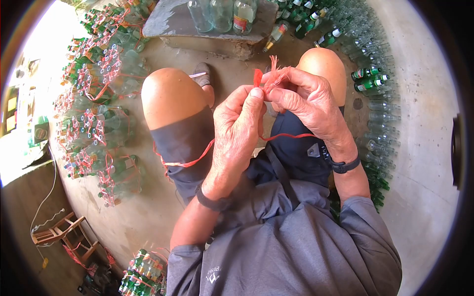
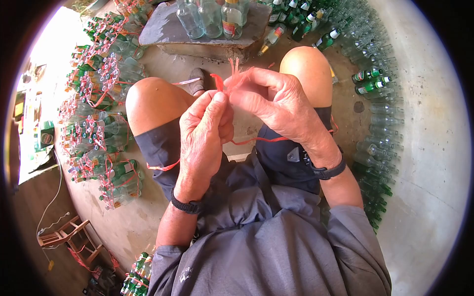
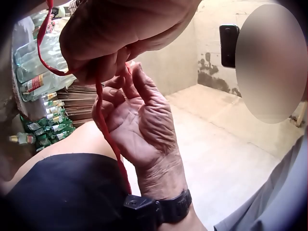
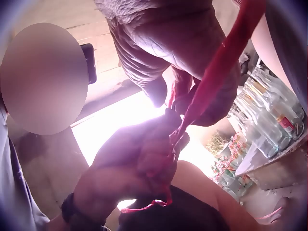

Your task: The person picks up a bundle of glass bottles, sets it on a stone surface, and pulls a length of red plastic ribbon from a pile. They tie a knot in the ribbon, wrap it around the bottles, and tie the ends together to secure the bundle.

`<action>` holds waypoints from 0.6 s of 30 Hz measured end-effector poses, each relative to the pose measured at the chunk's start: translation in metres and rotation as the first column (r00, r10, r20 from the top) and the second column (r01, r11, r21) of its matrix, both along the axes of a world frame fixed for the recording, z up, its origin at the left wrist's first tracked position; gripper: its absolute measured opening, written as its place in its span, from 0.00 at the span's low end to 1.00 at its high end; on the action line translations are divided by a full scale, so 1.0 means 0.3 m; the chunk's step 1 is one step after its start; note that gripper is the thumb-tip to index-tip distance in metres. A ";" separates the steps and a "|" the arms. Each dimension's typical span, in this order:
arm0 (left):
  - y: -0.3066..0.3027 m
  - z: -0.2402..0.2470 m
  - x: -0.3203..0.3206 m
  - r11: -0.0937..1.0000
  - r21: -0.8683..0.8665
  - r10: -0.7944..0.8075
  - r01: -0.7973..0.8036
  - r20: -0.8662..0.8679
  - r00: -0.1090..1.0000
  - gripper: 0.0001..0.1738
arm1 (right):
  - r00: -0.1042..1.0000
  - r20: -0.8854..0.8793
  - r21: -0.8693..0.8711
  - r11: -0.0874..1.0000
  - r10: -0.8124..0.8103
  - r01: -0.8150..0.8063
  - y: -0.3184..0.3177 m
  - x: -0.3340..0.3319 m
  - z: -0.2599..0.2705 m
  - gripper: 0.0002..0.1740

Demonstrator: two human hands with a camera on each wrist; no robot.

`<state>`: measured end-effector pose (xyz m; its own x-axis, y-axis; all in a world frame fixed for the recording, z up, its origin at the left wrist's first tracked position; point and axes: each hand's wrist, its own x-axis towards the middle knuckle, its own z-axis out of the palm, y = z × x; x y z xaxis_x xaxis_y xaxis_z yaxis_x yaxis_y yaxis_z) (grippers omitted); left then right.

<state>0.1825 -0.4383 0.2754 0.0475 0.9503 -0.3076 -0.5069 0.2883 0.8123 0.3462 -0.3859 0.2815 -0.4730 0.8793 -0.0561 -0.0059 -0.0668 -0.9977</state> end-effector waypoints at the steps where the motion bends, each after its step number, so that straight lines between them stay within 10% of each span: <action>1: 0.000 0.002 0.000 1.000 -0.002 0.001 -0.001 -0.028 1.000 0.11 | 1.000 -0.001 0.010 1.000 -0.027 0.027 -0.005 -0.005 0.000 0.09; 18: -0.016 -0.011 -0.005 0.995 0.012 -0.101 0.103 -0.122 0.987 0.14 | 0.985 0.074 0.087 0.985 -0.157 0.151 -0.016 -0.001 0.011 0.06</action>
